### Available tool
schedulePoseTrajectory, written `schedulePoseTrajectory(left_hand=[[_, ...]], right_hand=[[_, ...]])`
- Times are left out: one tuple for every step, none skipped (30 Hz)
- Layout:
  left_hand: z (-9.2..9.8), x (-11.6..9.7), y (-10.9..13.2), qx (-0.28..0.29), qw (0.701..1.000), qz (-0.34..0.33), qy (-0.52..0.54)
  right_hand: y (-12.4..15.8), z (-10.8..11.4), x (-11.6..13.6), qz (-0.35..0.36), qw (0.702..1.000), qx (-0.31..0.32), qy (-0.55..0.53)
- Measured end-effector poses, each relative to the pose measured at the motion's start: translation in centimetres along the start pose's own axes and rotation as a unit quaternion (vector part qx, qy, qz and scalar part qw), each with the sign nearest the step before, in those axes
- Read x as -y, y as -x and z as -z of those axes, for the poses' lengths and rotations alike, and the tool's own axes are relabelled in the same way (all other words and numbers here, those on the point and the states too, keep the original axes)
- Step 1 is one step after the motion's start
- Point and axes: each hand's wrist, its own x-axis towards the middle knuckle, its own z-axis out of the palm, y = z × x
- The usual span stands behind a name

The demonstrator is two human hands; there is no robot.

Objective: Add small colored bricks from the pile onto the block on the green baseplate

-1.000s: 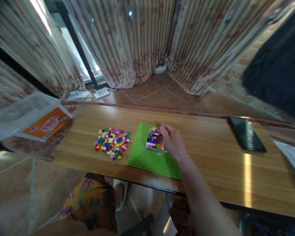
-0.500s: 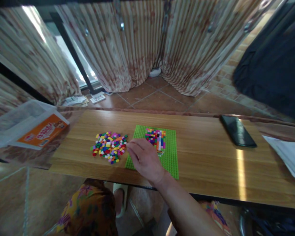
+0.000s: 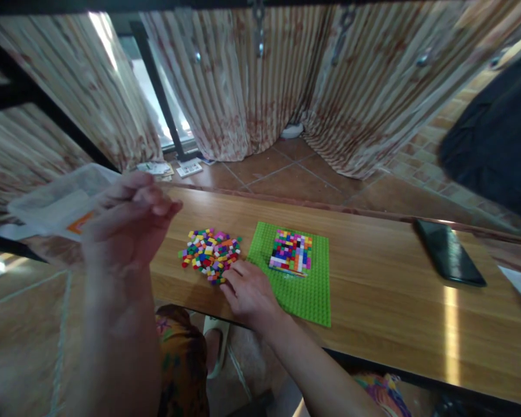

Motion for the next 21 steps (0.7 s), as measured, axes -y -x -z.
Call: schedulePoseTrajectory(left_hand=[[-0.2,0.9,-0.6,-0.011,1.0,0.014,0.003],[-0.3,1.9,-1.1,-0.024,0.999,0.04,-0.001],[-0.4,2.8,-1.5,-0.032,0.997,0.068,-0.01],[-0.5,3.6,-1.7,-0.037,0.995,0.089,-0.02],[-0.5,4.2,-1.7,-0.035,0.993,0.109,-0.029],[-0.6,4.6,-1.7,-0.028,0.991,0.125,-0.036],[-0.7,4.9,-1.6,-0.02,0.99,0.136,-0.042],[-0.8,5.1,-1.5,-0.013,0.988,0.144,-0.047],[-0.9,5.1,-1.4,-0.008,0.987,0.149,-0.052],[-1.0,5.2,-1.3,-0.004,0.986,0.154,-0.058],[-1.1,5.2,-1.3,-0.002,0.985,0.159,-0.065],[-1.2,5.2,-1.3,0.002,0.984,0.163,-0.072],[-1.3,5.3,-1.3,0.007,0.983,0.166,-0.08],[-1.3,5.4,-1.3,0.014,0.982,0.166,-0.088],[-1.3,5.5,-1.3,0.021,0.981,0.164,-0.098],[-1.2,5.6,-1.3,0.03,0.98,0.162,-0.11],[-1.1,5.7,-1.3,0.04,0.978,0.161,-0.124],[-1.0,5.7,-1.2,0.053,0.975,0.161,-0.14],[-0.9,5.8,-1.2,0.07,0.972,0.163,-0.157],[-0.7,5.8,-1.1,0.091,0.966,0.166,-0.175],[-0.6,5.8,-1.0,0.12,0.959,0.17,-0.194]], right_hand=[[-0.1,-0.1,0.0,-0.004,1.0,0.007,0.007],[-0.2,-0.1,0.1,-0.008,1.0,0.013,0.012],[-0.3,-0.2,0.2,-0.013,1.0,0.019,0.018],[-0.3,-0.2,0.3,-0.019,0.999,0.025,0.025],[-0.4,-0.3,0.4,-0.025,0.999,0.031,0.032],[-0.5,-0.3,0.5,-0.03,0.998,0.037,0.039],[-0.6,-0.3,0.6,-0.034,0.998,0.042,0.044],[-0.6,-0.3,0.7,-0.038,0.997,0.045,0.049],[-0.6,-0.4,0.7,-0.04,0.997,0.044,0.052],[-0.6,-0.4,0.8,-0.042,0.997,0.043,0.053],[-0.6,-0.4,0.8,-0.042,0.997,0.042,0.053],[-0.6,-0.5,0.7,-0.042,0.997,0.041,0.052],[-0.6,-0.6,0.7,-0.04,0.997,0.04,0.049],[-0.6,-0.7,0.6,-0.039,0.997,0.04,0.047],[-0.6,-0.8,0.5,-0.038,0.998,0.039,0.043],[-0.6,-0.9,0.4,-0.037,0.998,0.036,0.038],[-0.5,-0.9,0.4,-0.036,0.998,0.029,0.031],[-0.5,-0.8,0.3,-0.034,0.999,0.018,0.02],[-0.4,-0.7,0.3,-0.031,0.999,0.002,0.005],[-0.3,-0.5,0.3,-0.028,0.999,-0.018,-0.012],[-0.1,-0.1,0.2,-0.026,0.998,-0.042,-0.03]])
